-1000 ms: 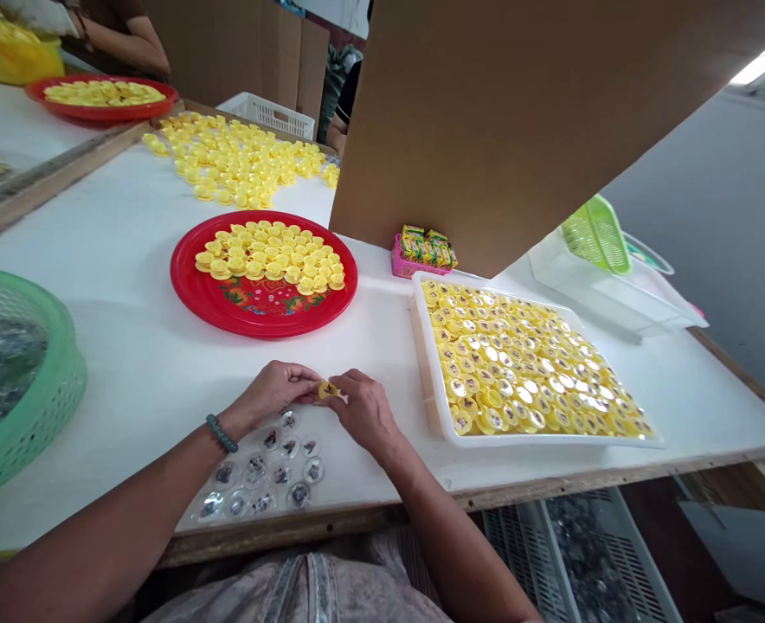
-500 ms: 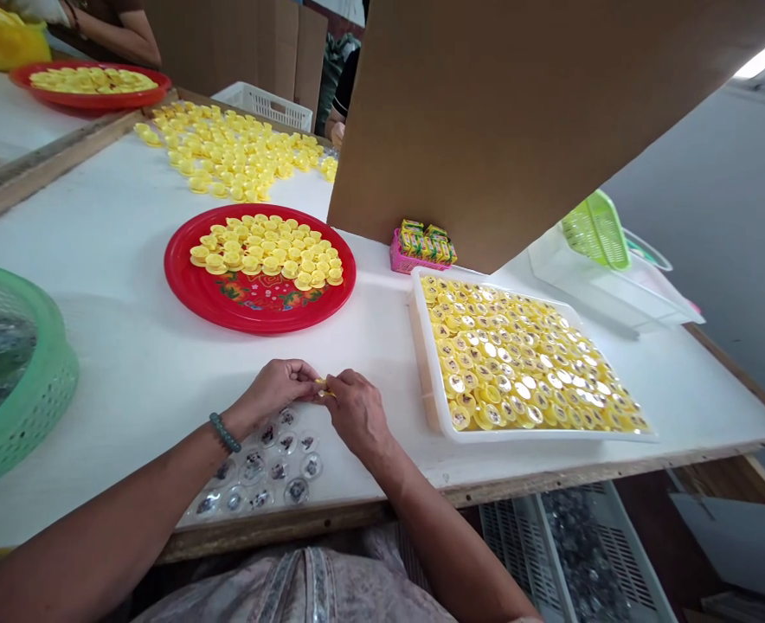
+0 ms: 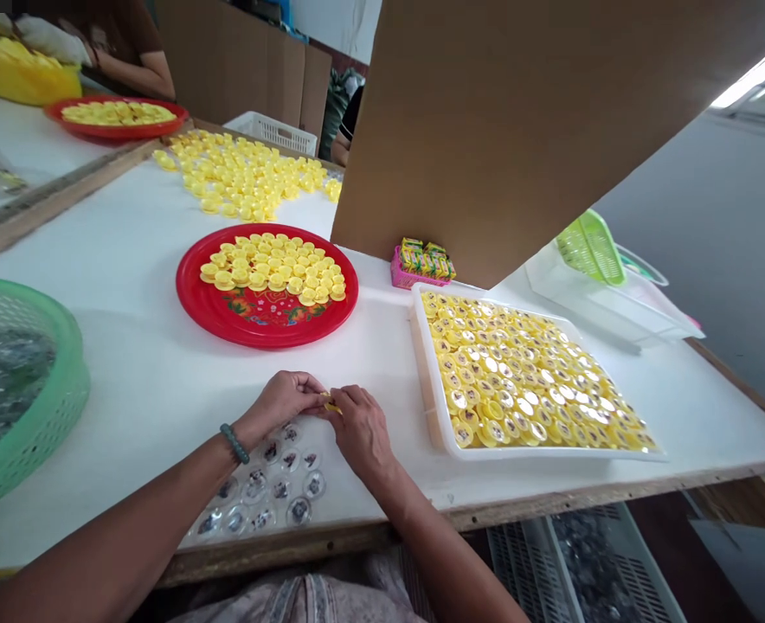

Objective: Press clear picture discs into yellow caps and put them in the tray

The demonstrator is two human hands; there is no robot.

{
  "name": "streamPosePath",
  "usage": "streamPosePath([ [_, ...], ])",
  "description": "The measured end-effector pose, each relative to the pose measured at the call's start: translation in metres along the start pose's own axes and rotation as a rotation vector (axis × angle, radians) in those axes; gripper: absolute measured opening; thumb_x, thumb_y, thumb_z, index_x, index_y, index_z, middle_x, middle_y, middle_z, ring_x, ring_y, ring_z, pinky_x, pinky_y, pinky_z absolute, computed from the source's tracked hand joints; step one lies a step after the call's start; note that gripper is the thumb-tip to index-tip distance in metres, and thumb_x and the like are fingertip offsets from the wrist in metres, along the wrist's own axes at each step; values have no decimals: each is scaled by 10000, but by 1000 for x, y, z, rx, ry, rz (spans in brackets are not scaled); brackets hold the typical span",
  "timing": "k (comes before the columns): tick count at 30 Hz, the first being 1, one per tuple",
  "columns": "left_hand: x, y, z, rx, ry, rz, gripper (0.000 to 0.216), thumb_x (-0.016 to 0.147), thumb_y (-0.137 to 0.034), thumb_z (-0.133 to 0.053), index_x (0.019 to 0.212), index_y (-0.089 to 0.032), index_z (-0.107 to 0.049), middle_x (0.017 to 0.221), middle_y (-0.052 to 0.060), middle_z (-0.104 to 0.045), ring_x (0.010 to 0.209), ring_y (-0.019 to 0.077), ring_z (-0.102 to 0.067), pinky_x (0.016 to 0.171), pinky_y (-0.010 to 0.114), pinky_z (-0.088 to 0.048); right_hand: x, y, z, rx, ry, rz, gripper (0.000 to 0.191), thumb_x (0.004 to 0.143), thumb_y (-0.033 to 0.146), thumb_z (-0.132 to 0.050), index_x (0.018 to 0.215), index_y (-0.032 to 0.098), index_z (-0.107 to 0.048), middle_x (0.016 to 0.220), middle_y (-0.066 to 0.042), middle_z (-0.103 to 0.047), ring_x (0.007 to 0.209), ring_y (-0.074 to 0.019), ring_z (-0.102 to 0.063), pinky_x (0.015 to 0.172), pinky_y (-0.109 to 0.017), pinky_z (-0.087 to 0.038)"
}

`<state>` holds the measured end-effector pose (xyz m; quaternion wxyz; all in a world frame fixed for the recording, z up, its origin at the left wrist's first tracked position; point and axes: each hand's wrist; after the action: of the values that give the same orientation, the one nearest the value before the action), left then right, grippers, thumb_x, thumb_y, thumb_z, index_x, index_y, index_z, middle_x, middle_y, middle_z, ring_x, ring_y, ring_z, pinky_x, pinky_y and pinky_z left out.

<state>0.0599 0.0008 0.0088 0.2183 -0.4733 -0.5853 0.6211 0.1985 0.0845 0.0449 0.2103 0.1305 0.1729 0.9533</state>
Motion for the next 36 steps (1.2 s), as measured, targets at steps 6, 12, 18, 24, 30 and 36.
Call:
streamPosePath([
  [6, -3, -19, 5, 48, -99, 12, 193, 666, -276, -735, 766, -142, -639, 651, 27, -647, 600, 181, -658, 580, 259, -536, 9, -24, 26, -215, -17, -50, 113, 787, 238, -655, 895, 204, -651, 858, -69, -653, 827, -223, -611, 694, -311, -467],
  [12, 3, -21, 15, 157, -208, -45, 185, 712, -327, -689, 723, -150, -635, 629, 13, -609, 551, 176, -644, 521, 244, -510, 98, -18, 50, -203, -99, 58, 174, 876, 234, -519, 991, 168, -632, 947, -81, -653, 840, -183, -615, 720, -275, -457],
  [18, 4, -23, 24, 220, -243, -59, 174, 766, -325, -610, 705, -163, -624, 637, 15, -613, 525, 175, -635, 497, 249, -492, 199, -26, 32, -257, -63, 41, 151, 800, 109, -538, 900, 144, -645, 906, -82, -649, 746, -156, -607, 638, -244, -442],
  [24, -2, -36, 25, 289, -271, -66, 181, 787, -316, -584, 701, -162, -626, 621, 13, -620, 508, 164, -622, 497, 241, -467, 220, -12, -1, -270, 22, 201, 182, 810, 215, -621, 986, 174, -644, 1011, -74, -616, 954, -185, -561, 775, -262, -456],
  [30, -5, -41, 26, 303, -306, -74, 176, 794, -300, -579, 695, -166, -639, 630, 9, -637, 495, 145, -607, 516, 232, -448, 222, -2, -18, -318, 90, 252, 145, 770, 212, -671, 902, 156, -684, 988, -102, -611, 945, -226, -545, 770, -297, -462],
  [36, -5, -41, 28, 323, -304, -97, 194, 800, -321, -575, 693, -172, -636, 620, 6, -637, 483, 144, -604, 527, 237, -435, 219, -5, -18, -338, 70, 239, 250, 775, 268, -672, 997, 155, -653, 1026, -98, -617, 973, -232, -523, 791, -304, -452],
])
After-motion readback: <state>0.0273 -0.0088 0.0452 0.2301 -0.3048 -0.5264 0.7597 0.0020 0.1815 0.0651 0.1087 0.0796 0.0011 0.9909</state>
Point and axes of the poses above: each hand's wrist, its own x-axis towards the middle knuckle, its own z-axis out of the back of the hand, y = z × x
